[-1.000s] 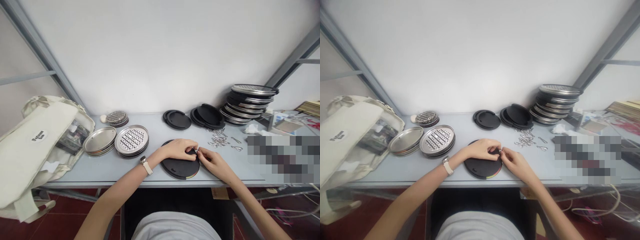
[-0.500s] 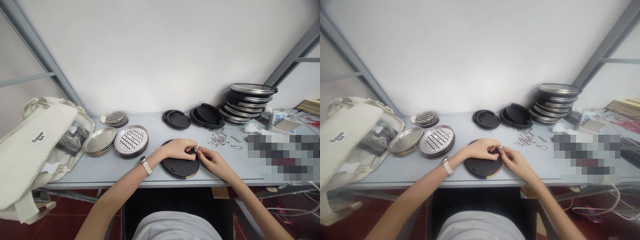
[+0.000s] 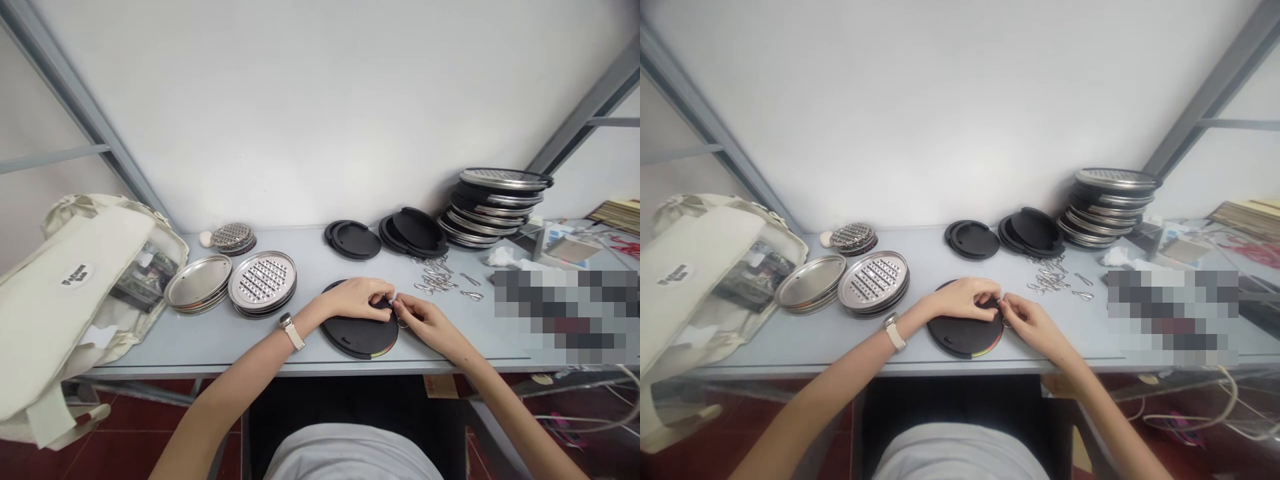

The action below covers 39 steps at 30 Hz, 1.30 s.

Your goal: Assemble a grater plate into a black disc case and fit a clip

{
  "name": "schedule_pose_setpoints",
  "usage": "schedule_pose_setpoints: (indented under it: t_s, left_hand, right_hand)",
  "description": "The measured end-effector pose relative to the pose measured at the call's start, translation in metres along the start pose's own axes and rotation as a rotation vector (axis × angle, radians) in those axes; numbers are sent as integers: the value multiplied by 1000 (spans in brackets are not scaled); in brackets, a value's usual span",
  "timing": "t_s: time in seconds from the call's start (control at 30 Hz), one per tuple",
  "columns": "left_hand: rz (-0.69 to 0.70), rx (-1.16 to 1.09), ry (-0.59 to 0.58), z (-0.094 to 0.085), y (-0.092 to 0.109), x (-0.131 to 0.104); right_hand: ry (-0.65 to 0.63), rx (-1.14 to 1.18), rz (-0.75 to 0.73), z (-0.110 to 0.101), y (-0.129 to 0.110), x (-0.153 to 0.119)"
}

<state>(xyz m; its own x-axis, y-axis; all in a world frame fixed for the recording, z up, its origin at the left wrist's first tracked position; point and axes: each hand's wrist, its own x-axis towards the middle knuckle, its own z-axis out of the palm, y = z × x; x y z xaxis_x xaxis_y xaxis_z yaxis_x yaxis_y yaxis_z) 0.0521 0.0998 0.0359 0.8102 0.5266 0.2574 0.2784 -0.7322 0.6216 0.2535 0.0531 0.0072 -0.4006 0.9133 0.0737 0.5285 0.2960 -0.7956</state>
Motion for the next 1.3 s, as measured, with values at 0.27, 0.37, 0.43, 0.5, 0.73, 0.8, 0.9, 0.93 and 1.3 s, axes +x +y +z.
schedule_pose_setpoints:
  t_s: [0.27, 0.37, 0.43, 0.5, 0.73, 0.8, 0.9, 0.93, 1.3]
  left_hand:
    - [-3, 4, 8, 1, 0, 0]
    - [-2, 13, 9, 2, 0, 1]
    - [11, 30, 14, 1, 0, 1]
    - [28, 58, 18, 1, 0, 2]
    - [-64, 133, 11, -1, 5, 1]
    - [-97, 140, 7, -1, 6, 1]
    - [-95, 133, 17, 0, 6, 0]
    - [-87, 126, 21, 0, 6, 0]
    - [-80, 99, -3, 2, 7, 0]
  right_hand:
    - [67, -2, 2, 1, -4, 1]
    - [82, -15, -4, 2, -4, 0]
    - [87, -24, -12, 2, -3, 0]
    - [98, -37, -23, 2, -3, -1]
    - [122, -89, -25, 2, -3, -1]
    - [132, -114, -28, 2, -2, -1]
    - [139, -141, -32, 2, -1, 0]
    - [144, -145, -33, 3, -1, 0]
    - [73, -173, -38, 2, -4, 0]
